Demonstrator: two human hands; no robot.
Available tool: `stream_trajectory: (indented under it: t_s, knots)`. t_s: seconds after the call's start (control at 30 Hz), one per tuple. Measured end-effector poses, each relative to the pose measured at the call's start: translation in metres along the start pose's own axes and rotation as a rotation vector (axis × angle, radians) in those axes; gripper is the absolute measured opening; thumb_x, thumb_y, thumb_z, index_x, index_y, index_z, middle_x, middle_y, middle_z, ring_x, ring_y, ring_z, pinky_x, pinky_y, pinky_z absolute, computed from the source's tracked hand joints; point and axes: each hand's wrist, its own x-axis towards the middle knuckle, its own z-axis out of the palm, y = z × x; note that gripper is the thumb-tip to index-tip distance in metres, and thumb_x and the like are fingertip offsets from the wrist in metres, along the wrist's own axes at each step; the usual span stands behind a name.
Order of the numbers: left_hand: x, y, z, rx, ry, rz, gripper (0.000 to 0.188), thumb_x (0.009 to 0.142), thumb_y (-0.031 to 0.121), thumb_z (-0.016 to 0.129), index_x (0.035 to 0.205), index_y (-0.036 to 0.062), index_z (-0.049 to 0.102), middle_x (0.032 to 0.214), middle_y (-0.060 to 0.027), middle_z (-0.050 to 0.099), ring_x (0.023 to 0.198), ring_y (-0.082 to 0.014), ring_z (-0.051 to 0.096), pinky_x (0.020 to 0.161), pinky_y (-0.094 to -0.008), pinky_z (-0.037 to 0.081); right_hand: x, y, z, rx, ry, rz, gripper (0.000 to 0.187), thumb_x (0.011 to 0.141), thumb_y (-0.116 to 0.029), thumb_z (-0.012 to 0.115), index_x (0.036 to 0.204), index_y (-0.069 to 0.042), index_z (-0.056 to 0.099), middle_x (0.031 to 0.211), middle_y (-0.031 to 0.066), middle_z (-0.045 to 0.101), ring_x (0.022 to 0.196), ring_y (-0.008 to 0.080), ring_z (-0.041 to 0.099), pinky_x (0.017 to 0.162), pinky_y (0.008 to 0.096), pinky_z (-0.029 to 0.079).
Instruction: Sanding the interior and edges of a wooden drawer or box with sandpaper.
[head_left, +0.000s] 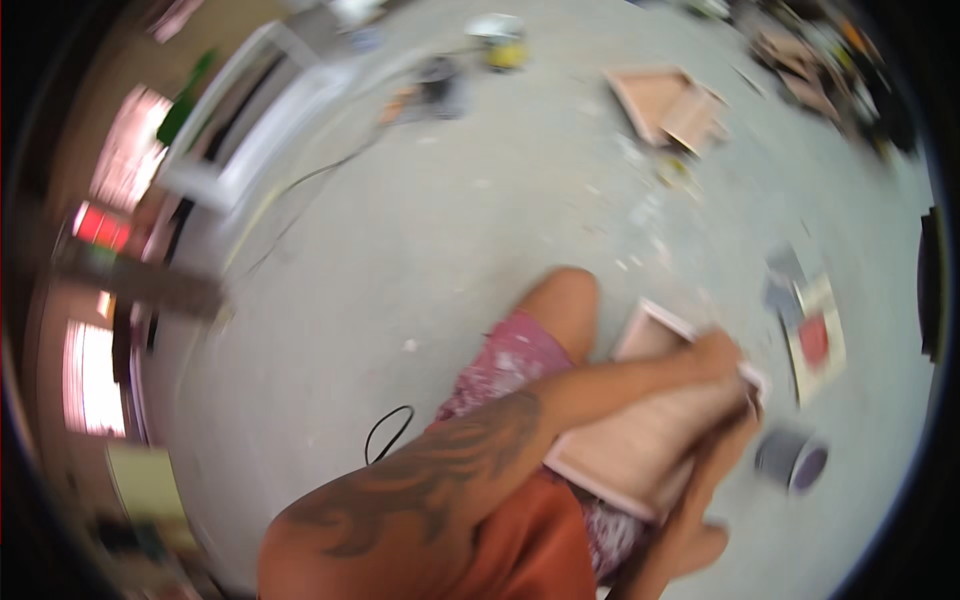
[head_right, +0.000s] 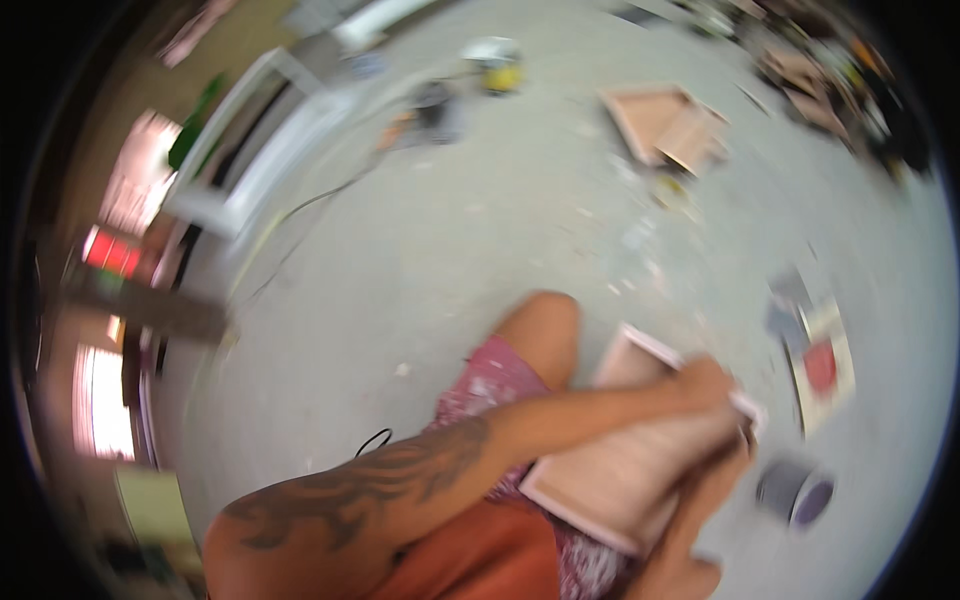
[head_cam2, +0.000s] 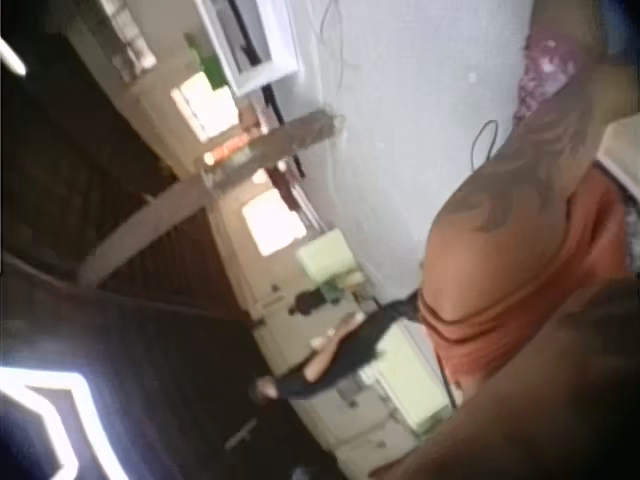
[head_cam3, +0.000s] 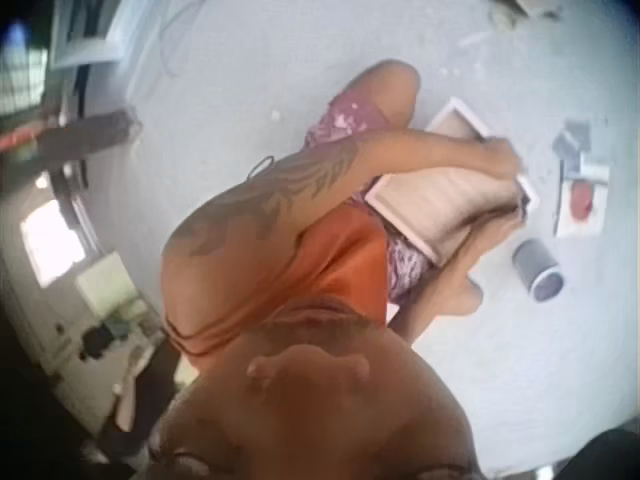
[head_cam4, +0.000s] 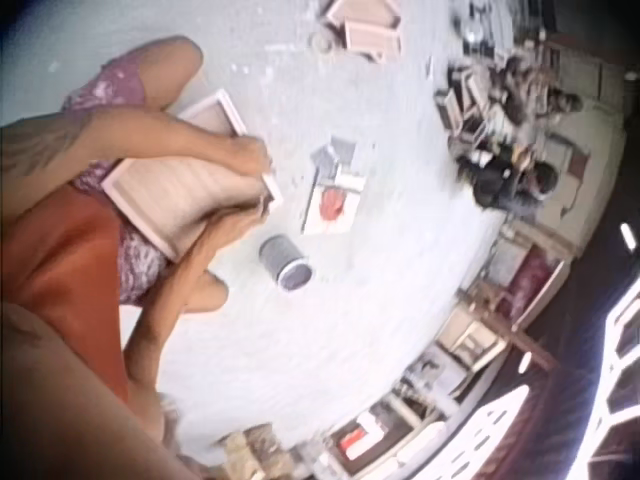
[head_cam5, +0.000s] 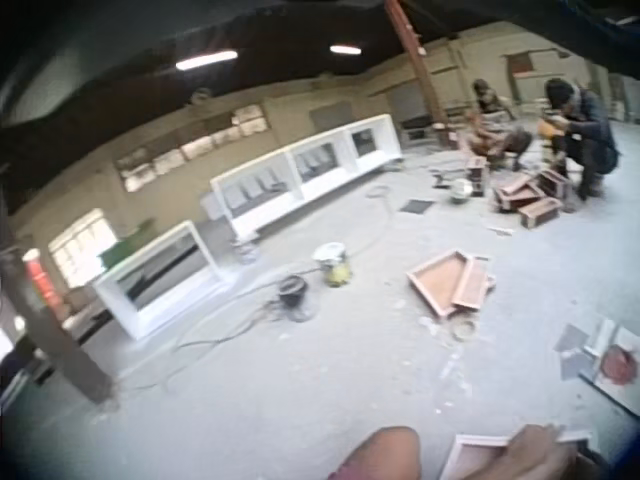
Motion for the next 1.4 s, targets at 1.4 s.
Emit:
stream_trajectory:
  t_s: [1.4]
  knots:
    - [0.024, -0.059, 0.019, 0.136, -0.025, -0.007, 0.027, 0.08, 0.04, 0.075, 0.088, 0.015, 0.074, 0.077, -0.0097, 0.074, 0.081, -0.0337, 0.074, 0.074, -0.0466, 0.055, 0.091, -0.071, 0.02, 0.029, -0.229, -0.188, 0.049, 0.089, 0.009, 0.047, 0.138, 0.014, 0.046, 0.137, 0.0401, 0.046, 0.127, 0.0561, 0.046, 0.115, 0.0603, 0.037]
